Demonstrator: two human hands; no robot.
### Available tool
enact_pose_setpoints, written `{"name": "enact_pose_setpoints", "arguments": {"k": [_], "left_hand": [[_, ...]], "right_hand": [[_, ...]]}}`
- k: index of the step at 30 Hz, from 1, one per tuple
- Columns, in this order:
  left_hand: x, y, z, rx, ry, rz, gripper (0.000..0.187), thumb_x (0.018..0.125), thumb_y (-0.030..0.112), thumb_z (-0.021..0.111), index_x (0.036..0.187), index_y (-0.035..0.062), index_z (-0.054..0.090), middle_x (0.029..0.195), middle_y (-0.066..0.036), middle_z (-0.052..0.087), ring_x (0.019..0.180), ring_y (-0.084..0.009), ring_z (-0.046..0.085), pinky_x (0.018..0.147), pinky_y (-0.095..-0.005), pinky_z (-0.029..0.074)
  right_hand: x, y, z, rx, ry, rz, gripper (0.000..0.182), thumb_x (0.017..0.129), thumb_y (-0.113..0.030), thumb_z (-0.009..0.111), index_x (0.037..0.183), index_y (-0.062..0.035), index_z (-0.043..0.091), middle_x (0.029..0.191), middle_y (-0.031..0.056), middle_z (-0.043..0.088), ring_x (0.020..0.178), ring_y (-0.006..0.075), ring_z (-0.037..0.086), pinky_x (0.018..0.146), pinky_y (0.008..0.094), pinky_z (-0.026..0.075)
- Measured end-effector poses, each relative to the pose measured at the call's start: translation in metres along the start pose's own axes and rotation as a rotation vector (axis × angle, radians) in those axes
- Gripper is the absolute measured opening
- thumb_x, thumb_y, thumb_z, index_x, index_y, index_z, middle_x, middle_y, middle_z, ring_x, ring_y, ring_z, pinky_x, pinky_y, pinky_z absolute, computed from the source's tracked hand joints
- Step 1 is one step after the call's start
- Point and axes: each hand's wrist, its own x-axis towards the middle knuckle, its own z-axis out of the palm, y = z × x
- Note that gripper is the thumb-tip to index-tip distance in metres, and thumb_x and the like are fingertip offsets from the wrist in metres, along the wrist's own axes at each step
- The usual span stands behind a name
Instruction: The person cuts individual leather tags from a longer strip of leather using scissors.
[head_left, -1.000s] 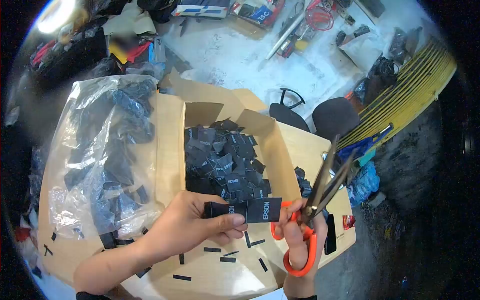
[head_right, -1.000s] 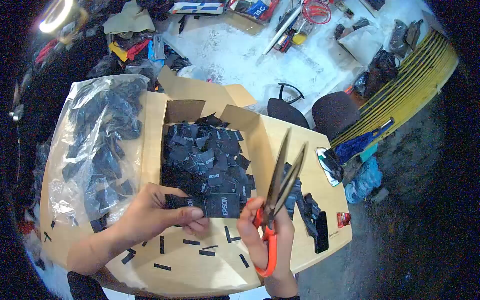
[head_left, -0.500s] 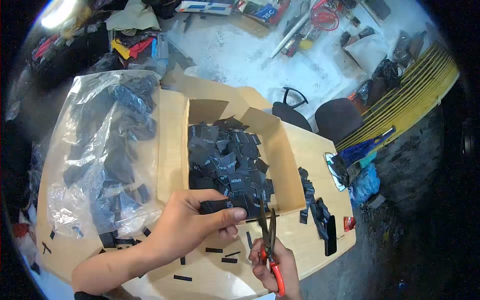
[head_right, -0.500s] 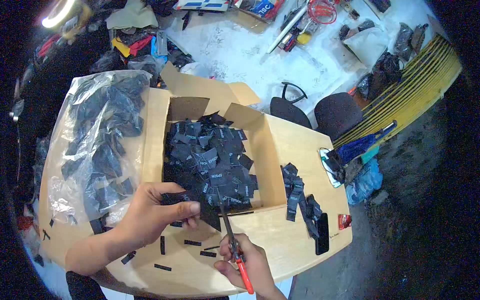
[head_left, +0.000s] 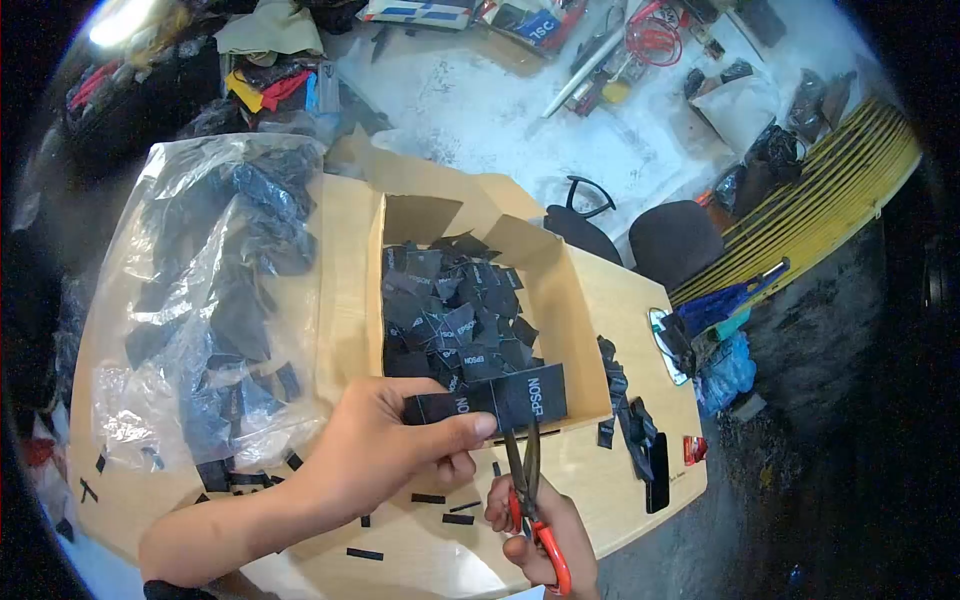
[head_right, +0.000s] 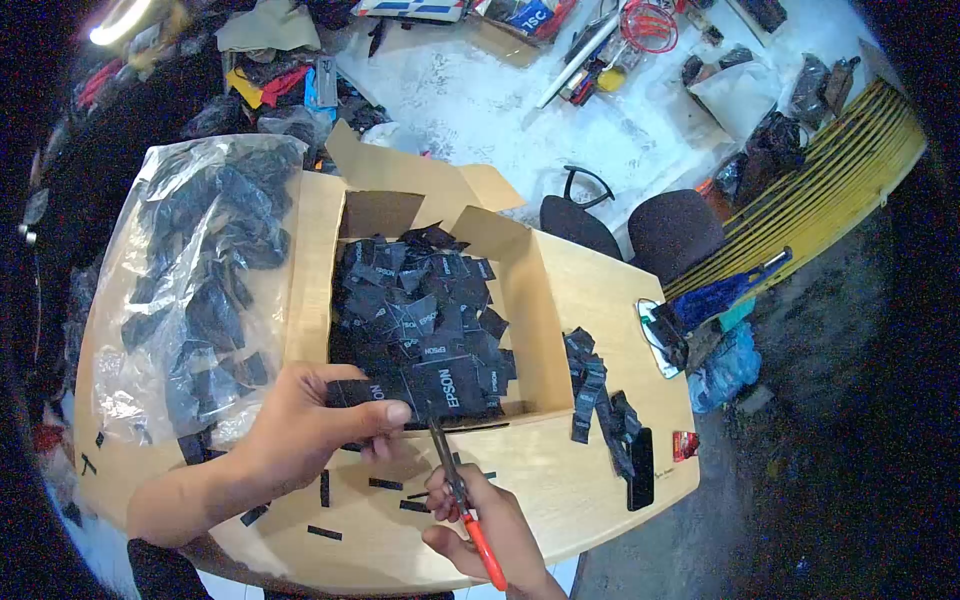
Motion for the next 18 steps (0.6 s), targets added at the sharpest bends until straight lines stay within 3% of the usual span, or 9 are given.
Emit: {"name": "enact_pose_setpoints", "arguments": {"k": [4,6,7,9,18], "left_hand": [[-0.001,-0.001,0.001,0.024,-0.015,-0.008,0.015,0.08,0.012,0.07,0.077,-0.0018,0.064,0.068,-0.007,0.063,0.06,-0.0111,0.06,0.058,-0.0246,0.049],[-0.001,-0.001,0.0,0.032,-0.022,-0.011,0.015,0.08,0.012,0.07,0.077,-0.0017,0.064,0.068,-0.007,0.064,0.061,-0.0109,0.06,0.058,-0.0244,0.049],[0.0,-0.001,-0.001,0.039,-0.029,-0.015,0.015,0.08,0.012,0.071,0.077,-0.0016,0.064,0.068,-0.007,0.064,0.061,-0.0106,0.06,0.058,-0.0241,0.049],[-0.001,0.002,-0.001,0.044,-0.028,-0.002,0.015,0.08,0.012,0.071,0.077,-0.0015,0.064,0.068,-0.007,0.064,0.061,-0.0104,0.06,0.058,-0.0243,0.049],[-0.002,0.002,0.002,0.056,0.008,0.016,0.017,0.079,0.012,0.071,0.077,-0.0025,0.064,0.066,-0.007,0.064,0.059,-0.0104,0.06,0.056,-0.0239,0.05]], "right_hand": [[0.007,0.0,0.005,-0.015,0.007,0.023,0.046,0.076,-0.026,0.074,0.106,-0.0029,0.047,0.077,0.0051,0.056,0.067,0.0148,0.054,0.065,0.0275,0.046],[0.011,-0.009,0.01,0.048,0.07,0.104,0.077,0.066,-0.067,0.067,0.098,0.0002,0.05,0.08,0.0024,0.052,0.07,0.0083,0.049,0.062,0.0215,0.04],[0.011,-0.005,0.008,0.048,0.069,0.104,0.077,0.066,-0.067,0.067,0.098,0.0002,0.05,0.08,0.0024,0.052,0.07,0.0083,0.049,0.062,0.0215,0.04],[0.013,0.004,0.005,-0.007,0.005,-0.04,0.048,0.075,-0.028,0.075,0.106,-0.0035,0.047,0.075,0.0053,0.055,0.065,0.0139,0.053,0.063,0.0277,0.045],[0.017,0.005,0.001,-0.038,-0.041,-0.034,0.051,0.074,-0.029,0.076,0.106,-0.0028,0.047,0.075,0.005,0.054,0.065,0.0157,0.052,0.062,0.0279,0.045]]}}
